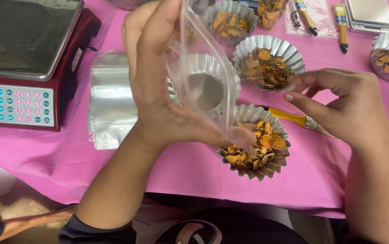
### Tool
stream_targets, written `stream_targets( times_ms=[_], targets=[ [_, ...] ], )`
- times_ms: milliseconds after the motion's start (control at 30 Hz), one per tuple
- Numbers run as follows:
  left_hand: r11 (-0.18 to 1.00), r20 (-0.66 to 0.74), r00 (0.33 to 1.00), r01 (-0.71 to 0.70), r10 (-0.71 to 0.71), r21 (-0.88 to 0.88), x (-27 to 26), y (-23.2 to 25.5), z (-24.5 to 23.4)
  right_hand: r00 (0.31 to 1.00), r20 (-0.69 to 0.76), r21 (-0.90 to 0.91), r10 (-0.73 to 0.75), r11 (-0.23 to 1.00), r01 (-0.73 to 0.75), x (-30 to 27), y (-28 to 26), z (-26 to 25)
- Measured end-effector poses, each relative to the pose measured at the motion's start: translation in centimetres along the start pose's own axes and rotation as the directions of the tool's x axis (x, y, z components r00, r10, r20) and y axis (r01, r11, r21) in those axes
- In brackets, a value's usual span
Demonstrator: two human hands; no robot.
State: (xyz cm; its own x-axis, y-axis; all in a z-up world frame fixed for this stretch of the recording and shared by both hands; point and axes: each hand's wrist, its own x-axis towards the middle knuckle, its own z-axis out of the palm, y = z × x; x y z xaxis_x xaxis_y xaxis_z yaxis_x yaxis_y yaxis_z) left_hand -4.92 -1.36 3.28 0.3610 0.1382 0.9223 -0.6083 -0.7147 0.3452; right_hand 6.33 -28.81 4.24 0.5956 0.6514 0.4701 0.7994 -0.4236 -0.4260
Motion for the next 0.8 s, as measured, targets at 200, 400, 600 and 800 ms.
stream_targets(
  times_ms=[200,400,600,800],
  targets=[
    [0.671,-0.127,0.882,0.433,-0.454,0.602,-0.5,-0.2,-1.1,0.986,-0.001,0.086,-0.164,0.983,0.164,-0.4,-1.7,1.3],
    [0.440,0.003,0.917,0.189,-0.399,0.878,4.3,3.3,-7.0,0.996,-0.050,-0.027,-0.079,0.997,0.078,-0.1,-0.3,1.6],
    [0.020,-0.204,0.517,0.395,-0.831,0.918,0.5,-5.4,-5.6,0.998,0.055,-0.048,-0.007,0.999,0.010,0.0,-0.6,2.0],
    [-0.141,-0.299,0.420,0.367,-0.857,0.919,-0.5,-9.9,-4.2,0.993,0.104,-0.071,0.056,0.996,-0.049,0.0,-0.1,2.6]
  ],
)
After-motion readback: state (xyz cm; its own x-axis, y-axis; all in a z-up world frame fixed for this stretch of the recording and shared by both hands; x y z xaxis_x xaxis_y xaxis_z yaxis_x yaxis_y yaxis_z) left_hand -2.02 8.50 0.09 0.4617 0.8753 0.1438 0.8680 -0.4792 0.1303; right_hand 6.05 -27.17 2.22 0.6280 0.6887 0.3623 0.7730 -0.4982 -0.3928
